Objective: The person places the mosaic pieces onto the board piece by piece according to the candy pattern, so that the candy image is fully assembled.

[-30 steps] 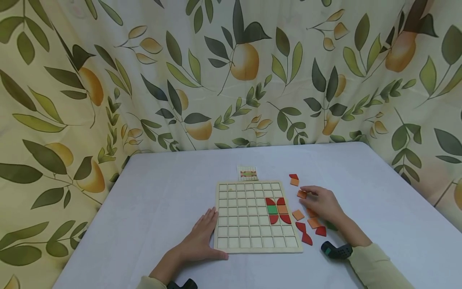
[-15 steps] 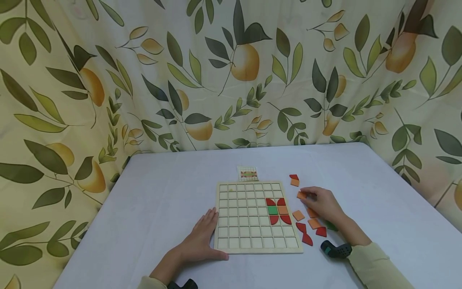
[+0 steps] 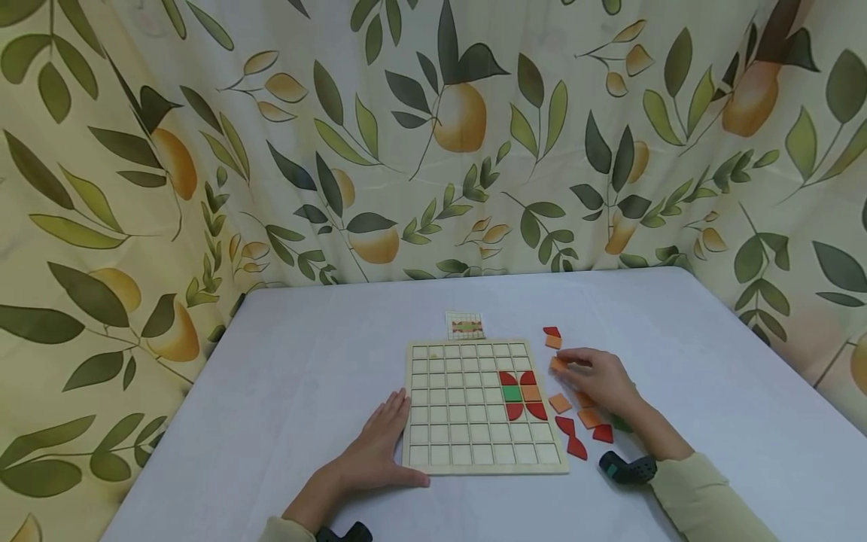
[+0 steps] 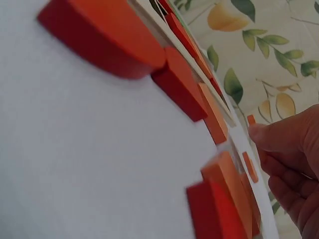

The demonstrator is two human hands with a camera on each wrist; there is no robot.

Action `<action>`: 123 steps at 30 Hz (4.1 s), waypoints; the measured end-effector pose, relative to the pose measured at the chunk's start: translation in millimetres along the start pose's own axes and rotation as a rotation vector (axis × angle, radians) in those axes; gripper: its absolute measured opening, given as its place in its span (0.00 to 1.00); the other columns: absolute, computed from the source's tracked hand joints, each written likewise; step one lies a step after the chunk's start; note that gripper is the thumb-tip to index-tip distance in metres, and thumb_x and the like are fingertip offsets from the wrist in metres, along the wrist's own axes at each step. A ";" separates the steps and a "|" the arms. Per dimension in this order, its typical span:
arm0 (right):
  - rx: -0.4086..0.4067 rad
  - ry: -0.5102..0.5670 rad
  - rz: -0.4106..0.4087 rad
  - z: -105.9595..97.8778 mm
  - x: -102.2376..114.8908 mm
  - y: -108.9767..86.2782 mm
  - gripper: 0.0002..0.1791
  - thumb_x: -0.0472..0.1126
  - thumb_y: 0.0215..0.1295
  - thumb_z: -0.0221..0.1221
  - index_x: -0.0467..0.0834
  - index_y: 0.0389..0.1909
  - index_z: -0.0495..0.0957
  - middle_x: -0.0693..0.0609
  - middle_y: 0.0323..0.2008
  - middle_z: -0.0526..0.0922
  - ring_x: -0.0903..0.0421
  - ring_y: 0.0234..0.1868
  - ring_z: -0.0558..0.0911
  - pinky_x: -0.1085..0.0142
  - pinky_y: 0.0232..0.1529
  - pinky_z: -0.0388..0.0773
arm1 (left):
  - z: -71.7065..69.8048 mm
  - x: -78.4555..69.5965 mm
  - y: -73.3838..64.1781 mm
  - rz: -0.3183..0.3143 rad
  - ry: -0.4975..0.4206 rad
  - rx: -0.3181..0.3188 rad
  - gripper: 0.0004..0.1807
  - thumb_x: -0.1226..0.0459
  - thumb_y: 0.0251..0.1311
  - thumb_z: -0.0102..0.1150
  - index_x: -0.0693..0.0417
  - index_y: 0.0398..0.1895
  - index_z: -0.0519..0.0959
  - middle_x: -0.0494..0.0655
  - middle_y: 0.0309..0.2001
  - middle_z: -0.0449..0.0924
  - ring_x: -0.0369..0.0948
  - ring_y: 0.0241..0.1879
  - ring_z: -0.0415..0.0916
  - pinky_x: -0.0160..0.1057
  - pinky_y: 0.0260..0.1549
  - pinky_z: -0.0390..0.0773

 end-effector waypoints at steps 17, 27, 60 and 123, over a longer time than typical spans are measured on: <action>0.090 0.096 -0.112 33.0 37.7 4.4 0.18 0.39 0.56 0.64 0.41 0.49 0.79 0.49 0.47 0.79 0.48 0.52 0.73 0.53 0.47 0.75 | 1.0 1.1 0.3 0.013 -0.011 0.012 0.68 0.30 0.34 0.60 0.63 0.71 0.42 0.52 0.72 0.35 0.43 0.70 0.29 0.47 0.65 0.38; 0.114 0.068 -0.233 45.4 61.4 11.4 0.17 0.37 0.55 0.65 0.40 0.47 0.80 0.51 0.42 0.81 0.52 0.44 0.77 0.53 0.47 0.74 | 0.0 2.7 -0.1 0.001 -0.009 0.011 0.68 0.30 0.34 0.60 0.62 0.71 0.42 0.52 0.72 0.34 0.43 0.70 0.28 0.46 0.65 0.38; 0.196 0.088 -0.318 73.7 80.7 18.1 0.15 0.35 0.54 0.65 0.39 0.44 0.81 0.52 0.41 0.82 0.55 0.42 0.79 0.64 0.42 0.78 | -0.5 2.9 1.1 0.011 -0.014 0.009 0.68 0.31 0.35 0.61 0.64 0.71 0.43 0.53 0.72 0.35 0.44 0.70 0.29 0.48 0.65 0.39; 0.106 0.172 -0.082 42.2 42.7 3.0 0.15 0.44 0.54 0.66 0.44 0.43 0.83 0.50 0.46 0.79 0.48 0.54 0.71 0.46 0.52 0.68 | -0.4 3.0 -0.7 -0.008 -0.023 0.015 0.68 0.31 0.35 0.61 0.63 0.71 0.43 0.53 0.72 0.36 0.44 0.70 0.30 0.49 0.65 0.39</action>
Point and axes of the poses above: each hand's wrist, its own y-axis towards the middle knuckle, its own z-axis out of the palm, x = y × z, the point moved 9 cm from there along y, towards the middle knuckle
